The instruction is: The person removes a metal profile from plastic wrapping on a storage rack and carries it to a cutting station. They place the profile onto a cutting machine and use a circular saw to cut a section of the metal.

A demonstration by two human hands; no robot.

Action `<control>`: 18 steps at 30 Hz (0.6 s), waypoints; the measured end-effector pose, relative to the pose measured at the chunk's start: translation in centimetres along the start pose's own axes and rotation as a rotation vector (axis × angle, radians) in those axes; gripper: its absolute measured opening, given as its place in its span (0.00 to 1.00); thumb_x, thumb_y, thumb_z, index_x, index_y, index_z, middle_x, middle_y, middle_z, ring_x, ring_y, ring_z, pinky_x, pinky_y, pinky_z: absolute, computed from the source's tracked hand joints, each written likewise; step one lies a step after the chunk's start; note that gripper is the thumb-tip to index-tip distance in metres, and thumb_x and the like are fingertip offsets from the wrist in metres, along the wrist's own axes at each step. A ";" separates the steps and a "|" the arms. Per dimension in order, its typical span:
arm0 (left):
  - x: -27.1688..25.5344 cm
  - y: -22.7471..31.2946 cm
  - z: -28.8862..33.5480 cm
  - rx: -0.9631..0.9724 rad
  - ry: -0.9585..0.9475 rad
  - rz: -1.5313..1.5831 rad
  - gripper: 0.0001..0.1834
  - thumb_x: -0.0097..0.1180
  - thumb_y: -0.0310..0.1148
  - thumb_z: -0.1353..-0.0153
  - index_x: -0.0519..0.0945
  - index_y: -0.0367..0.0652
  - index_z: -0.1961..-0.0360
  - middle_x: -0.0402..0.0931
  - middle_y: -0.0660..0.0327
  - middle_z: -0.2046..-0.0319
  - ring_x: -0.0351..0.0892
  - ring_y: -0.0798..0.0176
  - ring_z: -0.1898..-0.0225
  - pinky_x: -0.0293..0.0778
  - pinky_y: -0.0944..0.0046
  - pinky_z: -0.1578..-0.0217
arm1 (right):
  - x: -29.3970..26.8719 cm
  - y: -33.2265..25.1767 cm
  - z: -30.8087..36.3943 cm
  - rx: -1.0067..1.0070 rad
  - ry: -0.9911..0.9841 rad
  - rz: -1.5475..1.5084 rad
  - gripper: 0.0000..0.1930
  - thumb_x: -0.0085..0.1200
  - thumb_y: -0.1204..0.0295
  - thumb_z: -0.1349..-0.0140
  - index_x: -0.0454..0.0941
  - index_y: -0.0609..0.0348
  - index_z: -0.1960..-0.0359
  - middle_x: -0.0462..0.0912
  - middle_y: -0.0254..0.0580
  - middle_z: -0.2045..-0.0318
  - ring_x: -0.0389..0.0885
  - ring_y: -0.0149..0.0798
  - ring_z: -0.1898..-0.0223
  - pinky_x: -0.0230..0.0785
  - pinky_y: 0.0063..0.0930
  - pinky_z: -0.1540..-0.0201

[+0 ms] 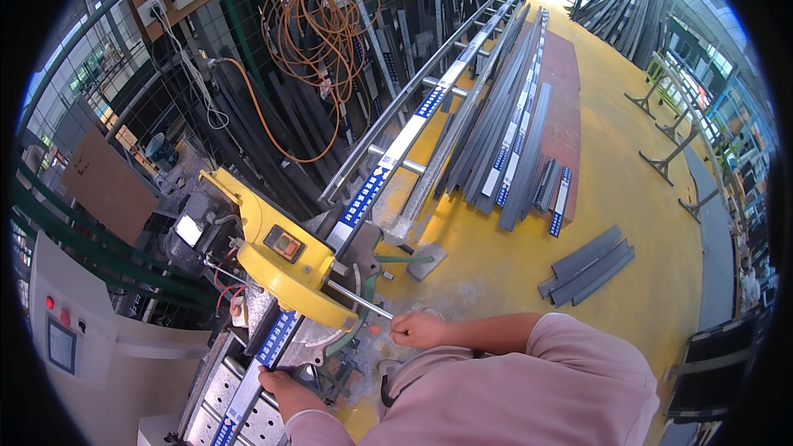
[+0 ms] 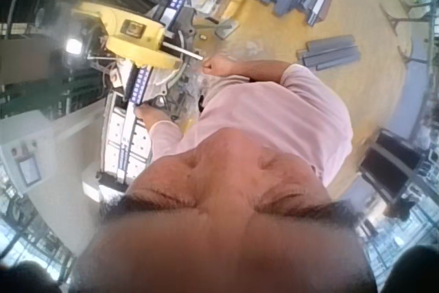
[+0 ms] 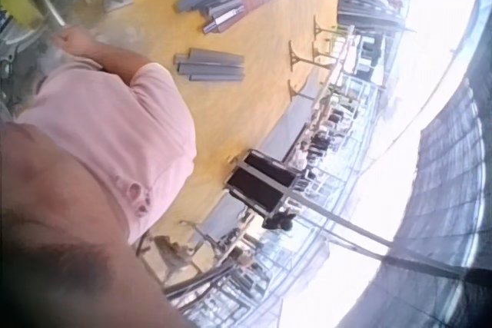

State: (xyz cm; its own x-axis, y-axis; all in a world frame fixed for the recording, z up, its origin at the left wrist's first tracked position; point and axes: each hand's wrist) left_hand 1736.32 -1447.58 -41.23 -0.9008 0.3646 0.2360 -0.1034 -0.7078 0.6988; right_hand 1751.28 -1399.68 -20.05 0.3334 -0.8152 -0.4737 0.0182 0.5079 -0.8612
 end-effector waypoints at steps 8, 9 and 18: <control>-1.0 0.7 3.5 0.073 0.065 0.063 0.18 0.54 0.42 0.31 0.80 0.36 0.53 0.81 0.58 0.54 0.79 0.59 0.55 0.69 0.56 0.44 | -14.8 -22.3 -3.3 -0.386 -0.214 -0.003 0.12 0.50 0.63 0.31 0.75 0.61 0.65 0.77 0.42 0.50 0.80 0.51 0.55 0.70 0.41 0.52; -3.2 2.2 2.3 0.079 0.048 0.191 0.18 0.52 0.40 0.29 0.81 0.34 0.52 0.82 0.54 0.53 0.80 0.59 0.52 0.74 0.56 0.47 | -15.3 -25.3 -4.6 -0.354 -0.245 -0.050 0.13 0.50 0.62 0.31 0.75 0.61 0.64 0.77 0.43 0.51 0.79 0.53 0.55 0.70 0.41 0.53; -6.7 -8.0 23.0 -0.053 -0.002 0.208 0.12 0.58 0.31 0.32 0.70 0.42 0.53 0.77 0.60 0.63 0.79 0.63 0.62 0.79 0.59 0.61 | -16.1 -30.6 -10.5 -0.390 -0.033 -0.209 0.23 0.41 0.55 0.29 0.78 0.63 0.69 0.79 0.37 0.71 0.71 0.22 0.83 0.55 0.12 0.84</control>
State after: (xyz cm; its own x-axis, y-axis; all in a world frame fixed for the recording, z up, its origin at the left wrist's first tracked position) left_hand 1752.85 -1430.45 -32.81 -0.9040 0.2087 0.3732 0.0627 -0.7986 0.5986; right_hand 1735.48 -1405.02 12.03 0.3906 -0.8767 -0.2808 -0.2659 0.1846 -0.9462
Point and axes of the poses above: each hand's wrist, its own z-axis away from the middle knuckle, its own x-axis out of the palm, y = z × x
